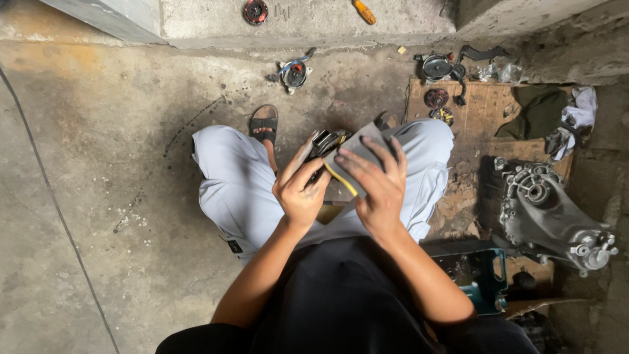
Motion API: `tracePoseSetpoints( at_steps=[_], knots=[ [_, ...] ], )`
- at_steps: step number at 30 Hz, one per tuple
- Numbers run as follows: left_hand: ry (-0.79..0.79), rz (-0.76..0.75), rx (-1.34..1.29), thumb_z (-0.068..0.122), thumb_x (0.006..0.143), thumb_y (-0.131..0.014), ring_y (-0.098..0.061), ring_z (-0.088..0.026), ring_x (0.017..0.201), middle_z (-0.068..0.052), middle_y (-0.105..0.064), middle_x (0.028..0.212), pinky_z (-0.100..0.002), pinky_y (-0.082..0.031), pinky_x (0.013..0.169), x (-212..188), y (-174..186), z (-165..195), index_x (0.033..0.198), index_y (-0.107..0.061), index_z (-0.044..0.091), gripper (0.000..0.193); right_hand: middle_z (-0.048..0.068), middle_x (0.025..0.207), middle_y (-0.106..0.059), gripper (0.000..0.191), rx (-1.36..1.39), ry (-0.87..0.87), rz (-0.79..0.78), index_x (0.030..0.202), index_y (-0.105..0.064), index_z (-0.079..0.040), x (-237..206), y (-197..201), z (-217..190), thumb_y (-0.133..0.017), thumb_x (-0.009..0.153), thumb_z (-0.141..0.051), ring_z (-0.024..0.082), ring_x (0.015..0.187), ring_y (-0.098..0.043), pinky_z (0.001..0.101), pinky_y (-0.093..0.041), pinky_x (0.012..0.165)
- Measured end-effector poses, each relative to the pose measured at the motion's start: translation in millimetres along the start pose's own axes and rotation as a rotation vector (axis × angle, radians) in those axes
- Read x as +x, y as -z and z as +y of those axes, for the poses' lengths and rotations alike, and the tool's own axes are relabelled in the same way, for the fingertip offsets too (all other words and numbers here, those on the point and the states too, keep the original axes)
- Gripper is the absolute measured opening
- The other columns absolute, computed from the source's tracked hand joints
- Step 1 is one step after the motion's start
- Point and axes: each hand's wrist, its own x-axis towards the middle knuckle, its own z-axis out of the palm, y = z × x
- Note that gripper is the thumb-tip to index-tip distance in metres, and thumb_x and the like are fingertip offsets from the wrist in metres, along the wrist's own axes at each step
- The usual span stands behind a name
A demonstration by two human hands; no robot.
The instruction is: The person sits on a low stool and uses a screwdriver to adjust a clutch disc. They then use a sanding block to sand the friction surfaces of the disc, rotating it to work on different sections. The person continues to sand and inspect the disc throughout the clip.
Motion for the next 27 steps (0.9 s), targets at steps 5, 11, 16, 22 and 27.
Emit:
tracePoseSetpoints(
  at_steps=[5,11,16,22,27],
  knots=[
    [0.001,-0.01,-0.007,0.001,0.08,-0.075,-0.075,-0.027,0.112,-0.011,-0.073,0.126,-0.059,-0.014,0.13,0,1,0,0.105,-0.079,0.006,0.026,0.004,0.126,-0.074,0.035,0.007,0.014,-0.006,0.117,-0.077,-0.009,0,0,-1,-0.069,0.085,0.002,0.033,0.135,-0.058,0.0574,-0.028,0.124],
    [0.006,0.003,0.023,-0.002,0.081,-0.074,-0.076,-0.027,0.113,-0.009,-0.075,0.125,-0.058,-0.017,0.132,-1,-1,0,0.104,-0.08,0.006,0.025,0.003,0.127,-0.073,0.034,0.006,0.031,0.004,0.118,-0.077,-0.011,-1,0,1,-0.069,0.086,0.001,0.033,0.135,-0.058,0.057,-0.027,0.125],
    [0.016,0.001,0.013,0.0,0.079,-0.079,-0.076,-0.027,0.112,-0.01,-0.074,0.125,-0.054,-0.022,0.13,-1,0,0,0.102,-0.079,0.005,0.023,0.004,0.127,-0.073,0.037,-0.031,0.031,-0.006,0.118,-0.077,-0.009,-5,-3,7,-0.067,0.085,0.004,0.033,0.134,-0.058,0.0568,-0.027,0.124],
    [-0.003,0.038,-0.018,0.008,0.082,-0.089,-0.077,-0.026,0.107,-0.011,-0.075,0.122,-0.047,-0.028,0.128,0,-1,2,0.099,-0.079,0.006,0.02,0.006,0.131,-0.074,0.051,0.09,-0.214,0.079,0.119,-0.074,-0.007,3,8,37,-0.05,0.083,0.02,0.03,0.138,-0.06,0.0501,-0.032,0.128],
    [0.014,0.022,-0.034,0.007,0.082,-0.088,-0.078,-0.025,0.106,-0.011,-0.075,0.122,-0.045,-0.033,0.126,1,0,5,0.098,-0.078,0.006,0.019,0.01,0.131,-0.072,0.049,0.209,-0.2,0.101,0.12,-0.073,-0.005,-2,14,33,-0.05,0.084,0.019,0.031,0.139,-0.061,0.0516,-0.036,0.129]
  ],
)
